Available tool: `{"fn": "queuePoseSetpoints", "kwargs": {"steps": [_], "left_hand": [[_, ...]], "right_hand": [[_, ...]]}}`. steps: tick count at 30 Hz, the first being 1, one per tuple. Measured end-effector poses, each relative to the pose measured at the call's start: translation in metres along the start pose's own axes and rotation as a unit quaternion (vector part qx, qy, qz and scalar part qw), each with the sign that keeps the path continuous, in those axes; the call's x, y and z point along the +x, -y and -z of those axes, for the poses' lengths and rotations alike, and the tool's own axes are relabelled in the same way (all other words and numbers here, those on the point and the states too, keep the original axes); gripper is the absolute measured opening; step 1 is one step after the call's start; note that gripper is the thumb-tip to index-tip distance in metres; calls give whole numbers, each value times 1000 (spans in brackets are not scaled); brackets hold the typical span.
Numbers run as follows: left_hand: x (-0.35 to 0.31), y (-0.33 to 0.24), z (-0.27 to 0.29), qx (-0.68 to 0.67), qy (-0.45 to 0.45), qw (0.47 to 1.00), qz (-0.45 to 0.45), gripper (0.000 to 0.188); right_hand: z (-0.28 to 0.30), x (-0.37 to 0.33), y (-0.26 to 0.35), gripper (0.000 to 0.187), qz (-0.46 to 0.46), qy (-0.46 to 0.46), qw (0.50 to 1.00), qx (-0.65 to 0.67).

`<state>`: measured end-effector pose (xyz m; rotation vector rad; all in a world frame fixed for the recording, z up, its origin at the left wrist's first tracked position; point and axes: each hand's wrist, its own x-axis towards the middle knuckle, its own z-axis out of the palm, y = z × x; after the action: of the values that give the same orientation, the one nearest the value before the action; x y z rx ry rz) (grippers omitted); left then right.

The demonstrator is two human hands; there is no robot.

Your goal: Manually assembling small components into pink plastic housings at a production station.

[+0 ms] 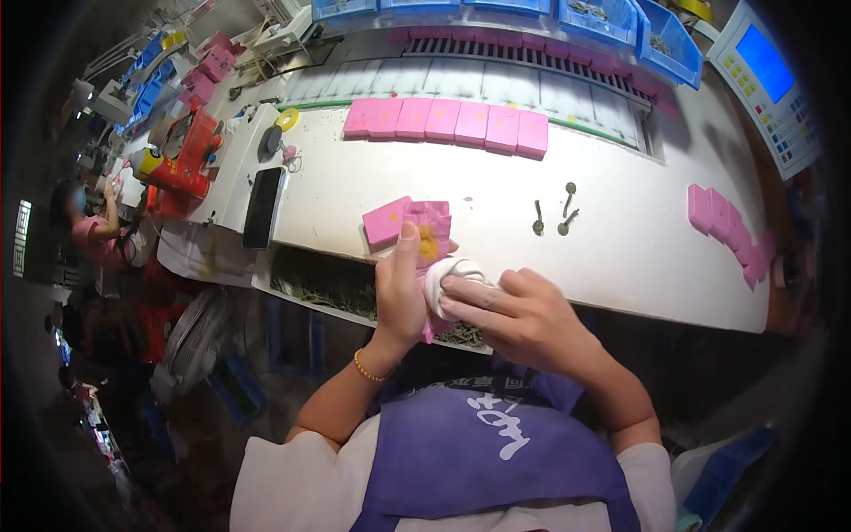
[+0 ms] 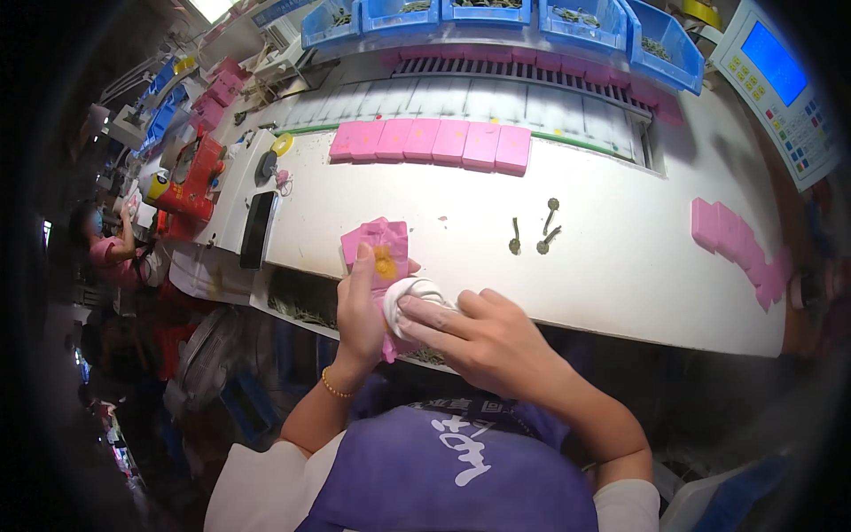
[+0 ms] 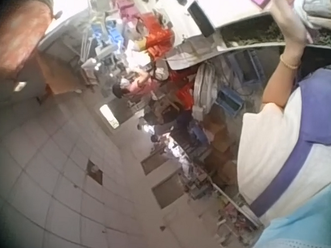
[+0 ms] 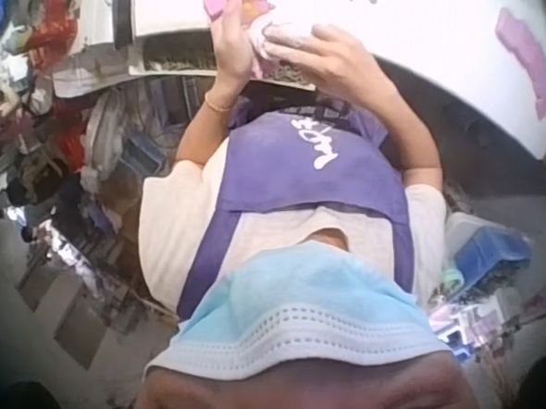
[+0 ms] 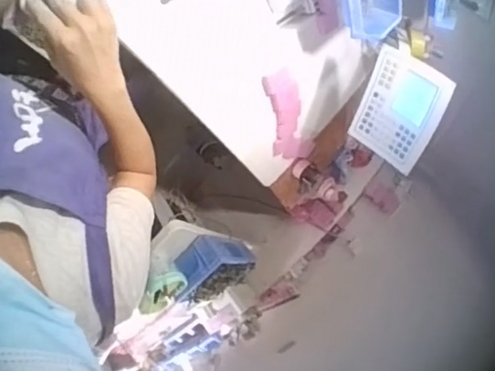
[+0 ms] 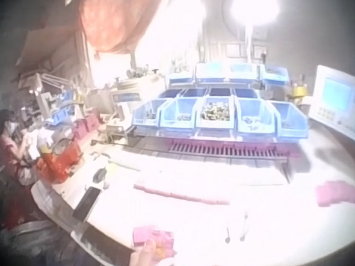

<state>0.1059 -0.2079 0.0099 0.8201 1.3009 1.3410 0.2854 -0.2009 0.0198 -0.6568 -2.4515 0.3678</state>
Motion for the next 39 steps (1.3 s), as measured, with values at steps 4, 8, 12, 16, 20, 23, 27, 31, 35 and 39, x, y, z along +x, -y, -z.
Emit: {"fn": "queuePoseSetpoints", "kwargs": {"steps": [4, 8, 12, 16, 20, 23, 27, 31, 35, 39], "left_hand": [[-2, 4, -4, -33, 32, 998, -46, 59], [-5, -4, 8, -34, 123, 978, 165, 66], [-11, -5, 13, -46, 158, 966, 199, 64], [-9, -2, 10, -46, 113, 984, 129, 67], [-7, -4, 13, 19, 119, 969, 214, 67], [-12, -2, 12, -25, 139, 973, 182, 66], [-14, 1, 11, -26, 172, 969, 176, 63], [-16, 6, 15, -40, 175, 971, 160, 63], [-9, 11, 19, -81, 181, 963, 183, 63], [0, 13, 12, -125, 185, 940, 257, 57]], "right_hand": [[-1, 4, -14, 55, 1, -129, 990, -60], [3, 25, -43, 49, 28, -85, 994, -64], [27, 30, -56, 46, -70, -182, 955, -226], [11, 10, -12, 52, 65, -134, 986, -75], [1, 5, -23, 54, -24, -72, 994, -78], [6, 5, -32, 63, -68, -173, 978, -95], [11, 12, -33, 61, -28, -43, 998, -30], [34, -2, -59, 55, -174, -188, 959, -121], [62, -42, -69, 59, -300, -206, 900, -240], [40, -49, -40, 67, -283, -81, 921, -253]]}}
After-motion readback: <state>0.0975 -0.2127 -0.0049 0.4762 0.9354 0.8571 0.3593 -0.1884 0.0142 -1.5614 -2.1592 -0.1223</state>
